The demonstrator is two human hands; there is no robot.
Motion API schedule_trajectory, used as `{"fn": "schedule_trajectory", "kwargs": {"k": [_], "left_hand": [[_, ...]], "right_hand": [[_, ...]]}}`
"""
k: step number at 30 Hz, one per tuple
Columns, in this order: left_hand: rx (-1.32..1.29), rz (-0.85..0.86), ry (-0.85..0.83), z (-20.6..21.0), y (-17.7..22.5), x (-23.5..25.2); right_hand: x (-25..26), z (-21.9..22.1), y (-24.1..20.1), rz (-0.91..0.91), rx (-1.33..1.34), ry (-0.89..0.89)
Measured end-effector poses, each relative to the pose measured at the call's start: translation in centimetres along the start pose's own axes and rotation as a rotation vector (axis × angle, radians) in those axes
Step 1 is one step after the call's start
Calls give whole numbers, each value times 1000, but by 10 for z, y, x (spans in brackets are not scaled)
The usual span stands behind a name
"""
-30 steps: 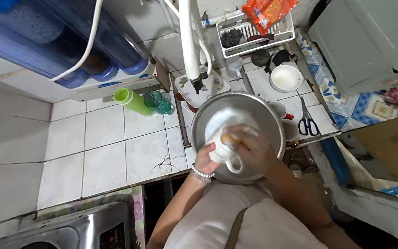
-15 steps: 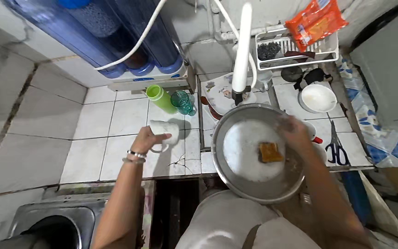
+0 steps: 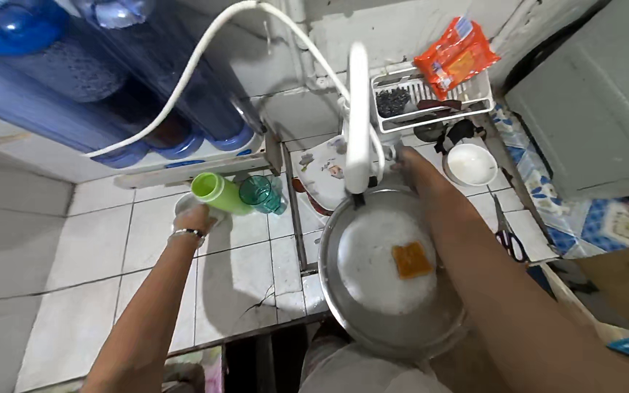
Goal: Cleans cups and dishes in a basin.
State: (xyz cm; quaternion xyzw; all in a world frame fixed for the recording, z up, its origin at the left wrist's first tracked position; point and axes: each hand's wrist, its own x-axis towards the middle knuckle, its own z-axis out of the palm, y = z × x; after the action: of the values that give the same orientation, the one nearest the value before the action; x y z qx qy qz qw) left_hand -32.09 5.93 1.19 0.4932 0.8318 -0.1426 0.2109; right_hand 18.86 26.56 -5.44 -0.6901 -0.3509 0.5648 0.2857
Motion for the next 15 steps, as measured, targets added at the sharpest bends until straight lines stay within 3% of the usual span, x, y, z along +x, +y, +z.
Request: {"fn": "schedule_trajectory", "kwargs": {"k": [4,9,12,15], "left_hand": [[21,6,39,4,-1,3],[-4,187,163,7,-12,-3],[-114,260,338,21,-23,-2],[-363,185,544,42,-32,-14]], "right_hand": [[28,17,6,45,74,-61],[11,9,2,90,36,-105],[-4,0,-4,11,-238,-122],[-28,3,-14,-134,-773,-47]]}}
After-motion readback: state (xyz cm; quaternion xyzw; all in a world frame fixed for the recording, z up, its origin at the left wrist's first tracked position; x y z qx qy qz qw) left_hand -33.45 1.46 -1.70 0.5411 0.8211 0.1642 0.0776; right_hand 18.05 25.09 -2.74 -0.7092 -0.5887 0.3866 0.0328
